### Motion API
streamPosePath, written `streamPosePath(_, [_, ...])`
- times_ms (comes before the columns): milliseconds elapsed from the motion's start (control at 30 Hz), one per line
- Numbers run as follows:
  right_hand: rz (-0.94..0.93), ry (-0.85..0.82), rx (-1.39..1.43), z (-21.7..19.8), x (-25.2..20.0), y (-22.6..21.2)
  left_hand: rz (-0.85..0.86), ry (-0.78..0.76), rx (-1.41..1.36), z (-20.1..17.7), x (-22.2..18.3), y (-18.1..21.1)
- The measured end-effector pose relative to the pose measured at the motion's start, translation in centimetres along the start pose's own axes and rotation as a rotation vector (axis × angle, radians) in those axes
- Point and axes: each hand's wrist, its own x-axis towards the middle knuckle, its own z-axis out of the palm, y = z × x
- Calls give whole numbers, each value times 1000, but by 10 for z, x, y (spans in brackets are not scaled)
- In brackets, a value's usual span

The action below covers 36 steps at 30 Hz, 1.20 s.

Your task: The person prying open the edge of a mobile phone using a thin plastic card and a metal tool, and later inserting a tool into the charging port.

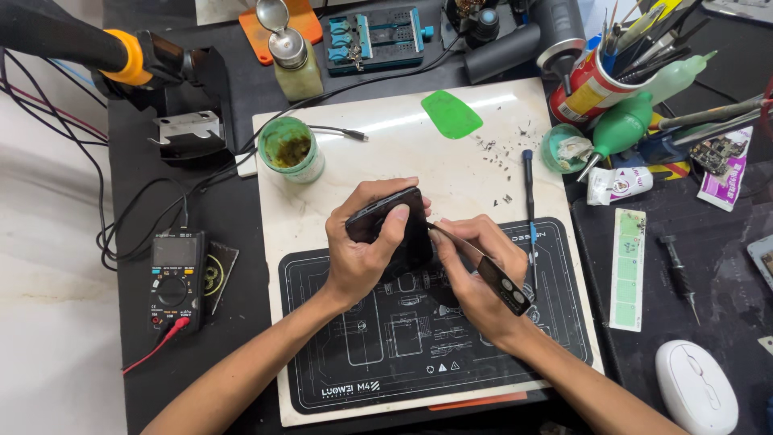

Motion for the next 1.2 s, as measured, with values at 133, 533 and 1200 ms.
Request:
streamPosePath(133, [-21,30,-19,3,0,4,3,18,3,1,0,1])
streamPosePath(533, [119,-41,133,-1,7,2,35,33,25,4,-4,4])
streamPosePath(1200, [-17,-87,60,-21,24,-11,-40,60,-13,1,2,4])
